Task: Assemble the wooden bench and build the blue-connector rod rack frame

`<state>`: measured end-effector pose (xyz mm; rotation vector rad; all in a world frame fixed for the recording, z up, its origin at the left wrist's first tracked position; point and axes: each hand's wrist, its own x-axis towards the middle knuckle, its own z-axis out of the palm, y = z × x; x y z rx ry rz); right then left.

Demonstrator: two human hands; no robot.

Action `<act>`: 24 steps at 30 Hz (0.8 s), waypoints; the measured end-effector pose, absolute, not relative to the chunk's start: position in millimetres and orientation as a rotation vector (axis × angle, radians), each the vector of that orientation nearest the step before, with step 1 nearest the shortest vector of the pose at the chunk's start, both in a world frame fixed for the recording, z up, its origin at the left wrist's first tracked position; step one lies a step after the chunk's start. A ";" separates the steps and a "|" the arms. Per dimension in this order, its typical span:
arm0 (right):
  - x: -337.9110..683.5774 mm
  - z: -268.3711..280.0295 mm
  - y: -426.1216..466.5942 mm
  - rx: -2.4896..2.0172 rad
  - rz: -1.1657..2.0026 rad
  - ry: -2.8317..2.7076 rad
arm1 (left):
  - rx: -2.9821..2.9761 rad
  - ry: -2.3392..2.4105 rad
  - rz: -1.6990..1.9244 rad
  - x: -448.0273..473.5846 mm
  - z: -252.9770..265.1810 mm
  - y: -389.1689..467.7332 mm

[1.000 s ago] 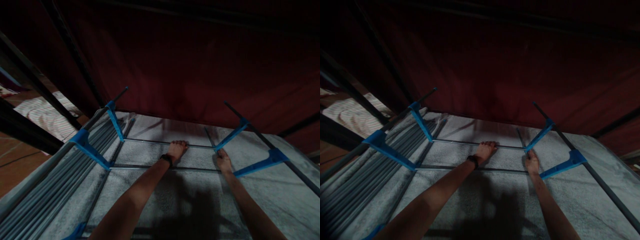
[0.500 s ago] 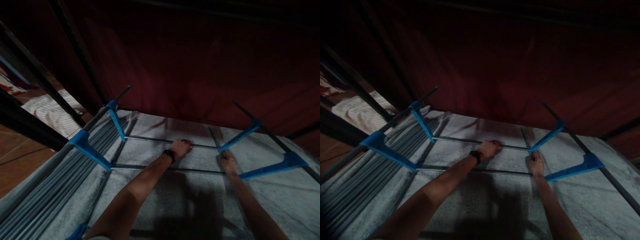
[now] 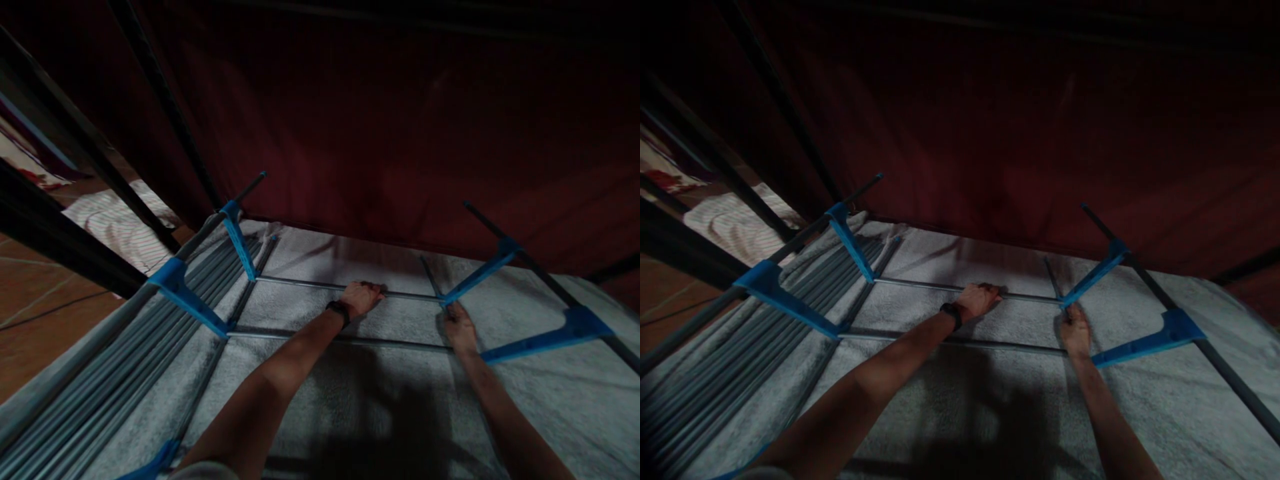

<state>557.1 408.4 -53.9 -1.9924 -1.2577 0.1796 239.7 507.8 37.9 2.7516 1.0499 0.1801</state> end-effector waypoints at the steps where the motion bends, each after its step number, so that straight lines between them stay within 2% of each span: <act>1: 557.5 -54.5 408.7 -2.004 0.173 -1.245 | 2.756 1.043 0.186 239.7 38.1 508.2; 9: 556.7 -51.8 405.8 -1.993 0.203 -1.273 | 2.747 1.043 0.197 237.1 37.7 508.0; 24: 532.7 -31.7 402.0 -2.127 0.032 -1.347 | 2.782 1.081 0.366 225.7 42.4 503.4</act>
